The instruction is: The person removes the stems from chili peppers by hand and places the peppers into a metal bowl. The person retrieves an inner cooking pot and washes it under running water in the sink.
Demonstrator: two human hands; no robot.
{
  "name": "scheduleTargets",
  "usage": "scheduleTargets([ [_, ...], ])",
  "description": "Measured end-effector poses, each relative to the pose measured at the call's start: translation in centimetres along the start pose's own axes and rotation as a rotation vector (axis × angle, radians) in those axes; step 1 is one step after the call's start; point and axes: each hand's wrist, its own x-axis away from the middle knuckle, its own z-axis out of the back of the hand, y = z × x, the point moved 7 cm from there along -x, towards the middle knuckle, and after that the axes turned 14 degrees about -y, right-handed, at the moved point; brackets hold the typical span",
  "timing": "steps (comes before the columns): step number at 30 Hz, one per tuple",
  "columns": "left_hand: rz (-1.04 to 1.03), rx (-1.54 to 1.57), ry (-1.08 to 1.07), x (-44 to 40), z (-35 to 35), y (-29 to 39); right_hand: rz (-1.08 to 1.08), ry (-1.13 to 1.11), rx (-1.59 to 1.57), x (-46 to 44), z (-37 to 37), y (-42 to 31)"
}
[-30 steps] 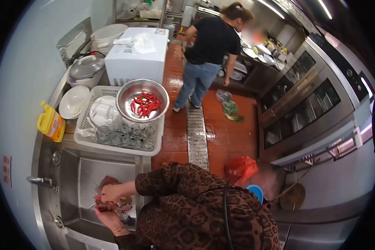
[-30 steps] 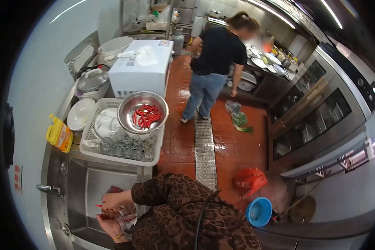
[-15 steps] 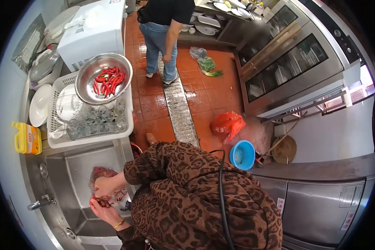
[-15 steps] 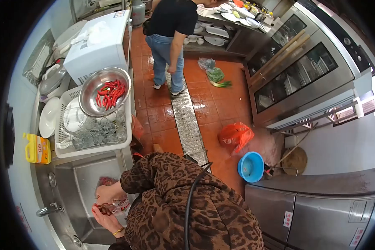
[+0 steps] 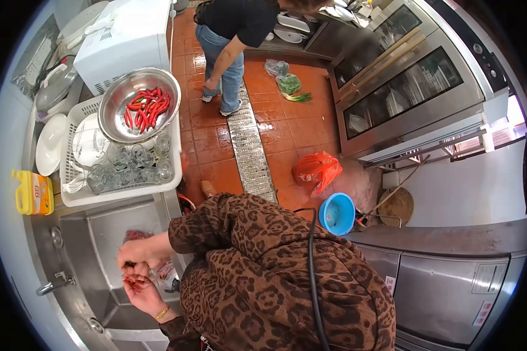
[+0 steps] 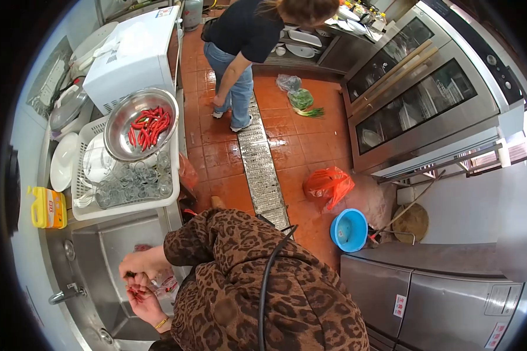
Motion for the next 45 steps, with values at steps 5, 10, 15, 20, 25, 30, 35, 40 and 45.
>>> scheduleTargets([
  [5,0.022,0.270,-0.056,0.0,0.7,0.1,0.005,-0.042,-0.561,-1.1,1.9,0.4],
  [10,0.021,0.200,-0.214,0.2,-1.2,0.4,0.085,-0.168,-0.386,-2.1,1.4,-0.9],
  [15,0.071,0.110,-0.374,0.5,-4.1,0.0,0.043,0.032,-0.261,-1.9,1.0,-1.4],
  [20,0.033,0.128,-0.354,-1.2,-0.9,0.3,-0.022,0.151,-0.072,-3.7,2.0,-0.6],
  [25,0.113,0.088,-0.439,-3.0,-0.6,-0.6,-0.031,0.010,-0.045,-2.7,2.1,-1.5],
  [30,-0.146,0.140,-0.166,-1.6,-4.6,1.1,-0.064,0.002,0.171,-0.6,2.5,-4.0],
  [35,-0.170,0.400,-0.217,-1.9,-6.8,1.0,-0.069,0.224,-0.178,-1.0,4.2,-3.1],
  [40,-0.196,0.472,-0.280,-1.0,-6.2,1.8,-0.209,0.219,0.109,-1.5,3.7,-1.9],
  [45,-0.255,0.477,-0.255,-0.9,-5.2,2.3,-0.141,0.204,0.772,-2.4,2.0,-1.6],
])
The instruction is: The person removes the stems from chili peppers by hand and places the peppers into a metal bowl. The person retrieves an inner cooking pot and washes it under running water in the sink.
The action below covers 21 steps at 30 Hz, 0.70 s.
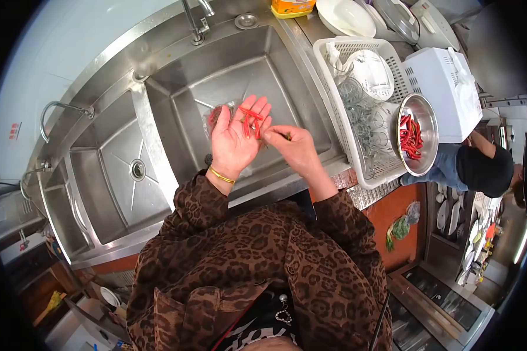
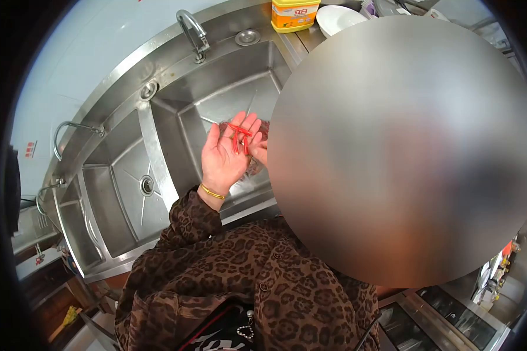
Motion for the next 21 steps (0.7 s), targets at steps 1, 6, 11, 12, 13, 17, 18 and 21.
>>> scheduleTargets([
  [1,-0.007,0.002,-0.002,0.0,0.2,0.1,-0.001,-0.006,0.005,0.0,-0.4,0.0],
  [6,-0.043,-0.043,0.040,0.3,1.7,0.1,0.156,0.038,0.597,0.3,-1.9,-2.1],
  [11,-0.070,-0.066,0.078,1.1,1.9,1.3,-0.052,0.045,-0.084,-0.3,-0.8,-0.9],
  [12,-0.068,-0.102,0.116,1.2,2.0,1.5,-0.152,0.031,-0.186,-0.2,-0.4,-0.9],
  [13,-0.053,-0.088,0.130,0.9,2.3,1.3,-0.146,0.006,-0.179,-0.3,-0.1,-0.8],
  [17,0.070,-0.240,0.128,1.9,3.0,0.0,-0.115,-0.047,0.250,-1.4,-1.2,-2.2],
  [18,0.077,-0.282,0.107,2.2,2.9,0.1,-0.022,-0.016,0.377,-1.6,-1.7,-2.5],
  [21,0.029,-0.426,0.128,2.8,3.4,1.0,-0.069,-0.082,0.491,-1.7,-2.6,-2.5],
])
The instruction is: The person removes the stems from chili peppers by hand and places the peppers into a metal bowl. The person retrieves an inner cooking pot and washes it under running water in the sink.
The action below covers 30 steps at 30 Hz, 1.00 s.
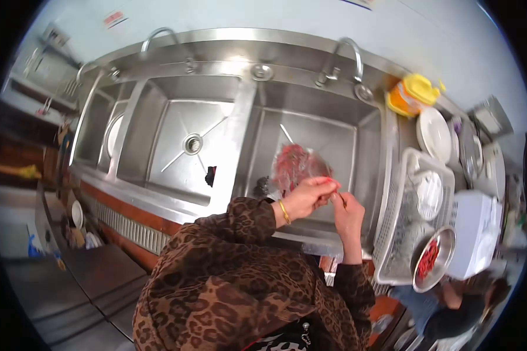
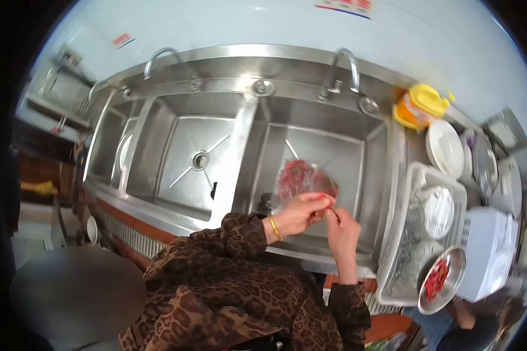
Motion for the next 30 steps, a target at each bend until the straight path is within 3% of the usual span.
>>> scheduleTargets([
  [4,-0.068,-0.757,0.233,1.1,-0.1,1.9,0.045,0.036,0.236,-1.0,-0.8,1.6],
  [6,-0.376,-1.138,0.126,1.9,-2.8,3.3,0.073,0.134,0.431,-1.6,-1.4,2.9],
  [7,-0.361,-1.125,0.112,2.0,-3.5,3.7,0.051,0.142,0.434,-2.0,-1.5,3.3],
  [9,-0.097,-0.633,0.249,2.1,-2.4,3.3,-0.206,-0.086,-0.114,-2.8,-1.7,6.4],
  [11,-0.200,-0.377,-0.023,0.6,0.1,3.0,-0.178,-0.254,-0.986,-1.6,-2.7,4.1],
  [12,-0.161,0.205,-0.063,0.1,0.3,2.4,-0.179,-0.363,-1.113,-1.2,-2.7,2.2],
  [14,-0.057,0.369,-0.085,0.4,0.4,1.9,-0.066,-0.509,-1.390,-1.1,-2.8,1.8],
  [19,-0.058,0.474,-0.239,0.7,-2.2,2.2,0.063,-0.461,-1.541,-1.2,-2.4,0.7],
  [25,-0.020,0.459,-0.219,0.9,-2.9,1.5,0.023,-0.154,-1.097,-0.1,-1.4,-0.1],
  [29,0.038,0.501,-0.164,1.3,-3.1,0.4,0.402,0.139,-0.119,1.1,-0.8,-1.4],
  [30,0.050,0.498,-0.170,1.2,-3.3,0.3,0.400,0.153,-0.119,1.3,-0.8,-1.3],
])
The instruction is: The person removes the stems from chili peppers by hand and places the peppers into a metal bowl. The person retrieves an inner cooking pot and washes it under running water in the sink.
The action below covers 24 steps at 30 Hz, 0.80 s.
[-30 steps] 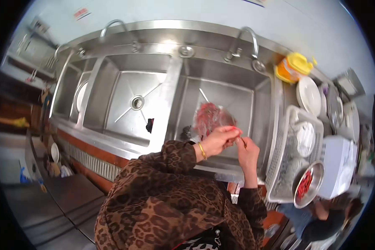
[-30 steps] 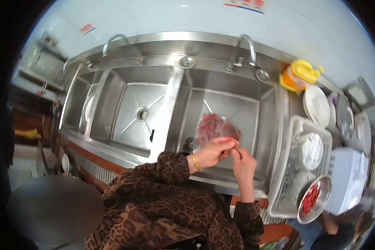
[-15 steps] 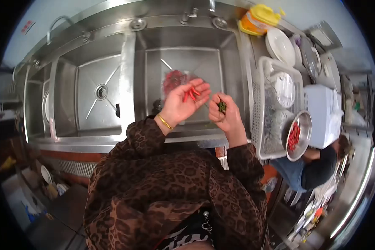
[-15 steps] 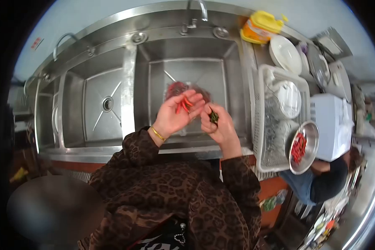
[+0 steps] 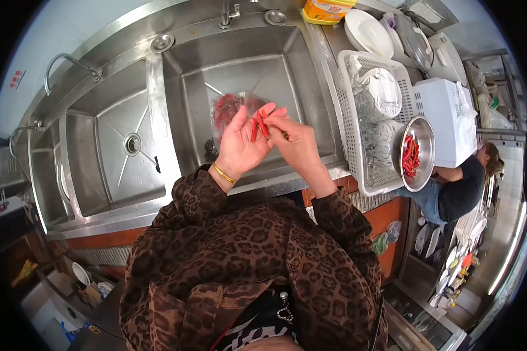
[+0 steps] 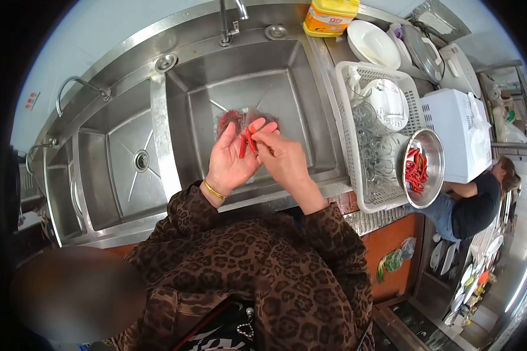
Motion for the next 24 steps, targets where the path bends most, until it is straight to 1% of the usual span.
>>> scheduleTargets([
  [4,0.018,-0.066,0.030,0.3,-0.4,-1.2,0.004,-0.001,0.463,1.3,0.0,-0.9],
  [5,0.035,-0.065,0.027,0.3,-0.4,-1.7,-0.003,0.014,0.467,1.6,0.1,-1.0],
  [9,0.038,-0.116,0.084,0.5,0.4,-2.7,-0.208,-0.071,0.686,2.1,-0.1,-0.7],
  [11,0.027,-0.136,0.054,0.6,2.1,-2.7,-0.078,-0.024,0.806,2.7,-0.4,-1.1],
  [12,0.060,-0.135,0.022,0.3,1.7,-3.2,-0.085,0.013,0.832,2.7,-0.2,-1.4],
  [14,-0.040,-0.211,0.110,0.5,1.9,-2.9,-0.142,-0.010,1.131,2.5,-1.0,-2.1],
  [16,-0.085,-0.196,0.169,0.8,2.2,-2.7,-0.021,0.073,1.116,2.9,-0.2,-3.7],
  [17,-0.069,-0.204,0.146,0.8,2.4,-2.8,-0.021,0.101,1.129,3.2,0.6,-4.3],
  [19,-0.127,-0.151,0.214,0.9,3.6,-2.9,-0.089,-0.011,0.975,3.6,1.9,-4.0],
  [20,-0.110,-0.160,0.205,0.4,2.9,-3.5,-0.094,0.010,0.977,3.9,2.7,-4.2],
  [24,0.059,-0.303,0.256,-1.2,0.4,-7.7,-0.170,0.102,0.678,6.3,7.1,-3.3],
])
